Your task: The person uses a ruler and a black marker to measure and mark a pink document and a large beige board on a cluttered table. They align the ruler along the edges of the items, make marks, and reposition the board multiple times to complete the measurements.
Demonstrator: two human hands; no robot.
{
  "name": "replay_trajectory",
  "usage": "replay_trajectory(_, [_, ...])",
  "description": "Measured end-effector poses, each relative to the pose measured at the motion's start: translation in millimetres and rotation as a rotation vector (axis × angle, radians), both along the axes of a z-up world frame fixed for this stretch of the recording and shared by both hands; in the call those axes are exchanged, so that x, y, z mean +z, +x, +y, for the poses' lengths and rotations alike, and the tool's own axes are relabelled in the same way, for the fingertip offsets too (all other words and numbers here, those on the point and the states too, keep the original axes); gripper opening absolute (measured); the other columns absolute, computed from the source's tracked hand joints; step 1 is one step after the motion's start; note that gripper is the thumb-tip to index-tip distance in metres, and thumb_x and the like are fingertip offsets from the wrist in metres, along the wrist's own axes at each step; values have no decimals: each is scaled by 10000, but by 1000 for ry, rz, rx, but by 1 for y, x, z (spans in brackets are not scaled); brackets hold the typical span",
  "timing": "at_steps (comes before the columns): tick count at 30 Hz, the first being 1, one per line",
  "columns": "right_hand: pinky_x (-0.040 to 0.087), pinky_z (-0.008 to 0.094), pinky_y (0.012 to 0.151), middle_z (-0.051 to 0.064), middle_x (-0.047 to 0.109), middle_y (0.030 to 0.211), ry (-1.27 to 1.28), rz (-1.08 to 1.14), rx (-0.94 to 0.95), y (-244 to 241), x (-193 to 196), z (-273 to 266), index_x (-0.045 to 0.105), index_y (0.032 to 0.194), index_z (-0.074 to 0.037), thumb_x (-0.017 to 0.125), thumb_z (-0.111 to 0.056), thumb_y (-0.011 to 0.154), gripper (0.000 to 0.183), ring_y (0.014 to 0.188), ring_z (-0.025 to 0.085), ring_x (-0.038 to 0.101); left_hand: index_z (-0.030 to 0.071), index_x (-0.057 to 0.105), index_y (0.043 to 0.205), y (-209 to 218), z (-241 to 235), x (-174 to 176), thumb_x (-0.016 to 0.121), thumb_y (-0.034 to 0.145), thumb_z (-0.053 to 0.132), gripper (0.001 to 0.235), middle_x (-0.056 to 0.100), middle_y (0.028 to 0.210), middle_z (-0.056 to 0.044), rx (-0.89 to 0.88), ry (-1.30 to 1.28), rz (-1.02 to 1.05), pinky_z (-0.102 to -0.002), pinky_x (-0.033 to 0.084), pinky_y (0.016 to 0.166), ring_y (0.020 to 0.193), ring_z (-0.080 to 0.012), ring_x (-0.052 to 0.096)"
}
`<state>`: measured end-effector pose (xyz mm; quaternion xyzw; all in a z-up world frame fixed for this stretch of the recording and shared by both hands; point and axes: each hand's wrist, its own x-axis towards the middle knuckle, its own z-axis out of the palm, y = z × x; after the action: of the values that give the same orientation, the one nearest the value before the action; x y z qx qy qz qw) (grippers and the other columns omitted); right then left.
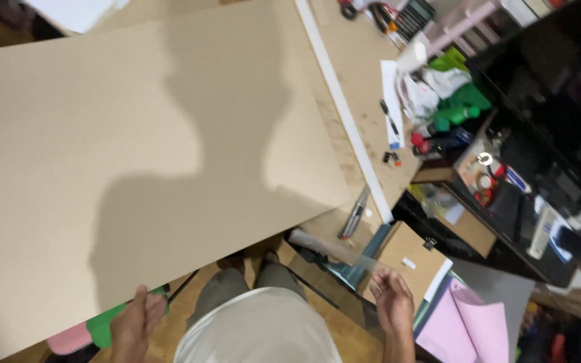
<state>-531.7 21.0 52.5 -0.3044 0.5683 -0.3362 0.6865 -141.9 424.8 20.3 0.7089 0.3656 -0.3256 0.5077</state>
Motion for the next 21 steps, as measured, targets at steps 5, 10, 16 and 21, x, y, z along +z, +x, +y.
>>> replay_trajectory(5, [484, 318, 814, 59, 645, 1010, -52, 9, 100, 14, 14, -9, 630, 1008, -101, 644, -315, 1029, 215, 916, 179, 640, -52, 664, 803, 12, -70, 84, 676, 958, 350, 430, 677, 759, -205, -527, 193, -54, -389, 514, 690, 713, -272, 632])
replay_trajectory(10, [500, 323, 719, 62, 679, 951, -186, -46, 220, 37, -1, -49, 706, 1008, -55, 668, -298, 1010, 246, 846, 196, 659, 224, 791, 1101, 28, -141, 71, 636, 919, 413, 304, 788, 1138, 39, -1017, 283, -329, -314, 469, 984, 1097, -161, 690])
replay_trajectory(16, [519, 273, 805, 38, 747, 988, -156, 274, 422, 111, -33, -116, 789, 1062, -59, 606, -354, 1005, 352, 906, 138, 671, 165, 730, 1262, 21, -136, 37, 749, 791, 462, 557, 715, 1271, -44, -893, 458, -282, -389, 439, 1048, 1148, -245, 651])
replay_trajectory(21, [498, 255, 884, -37, 677, 993, -241, 409, 651, 127, -93, -149, 712, 1300, -116, 573, -363, 1012, 404, 937, 97, 619, 176, 754, 948, 36, -142, 136, 546, 602, 98, 412, 768, 960, -90, -1462, 577, -1296, -402, 553, 785, 850, -301, 714])
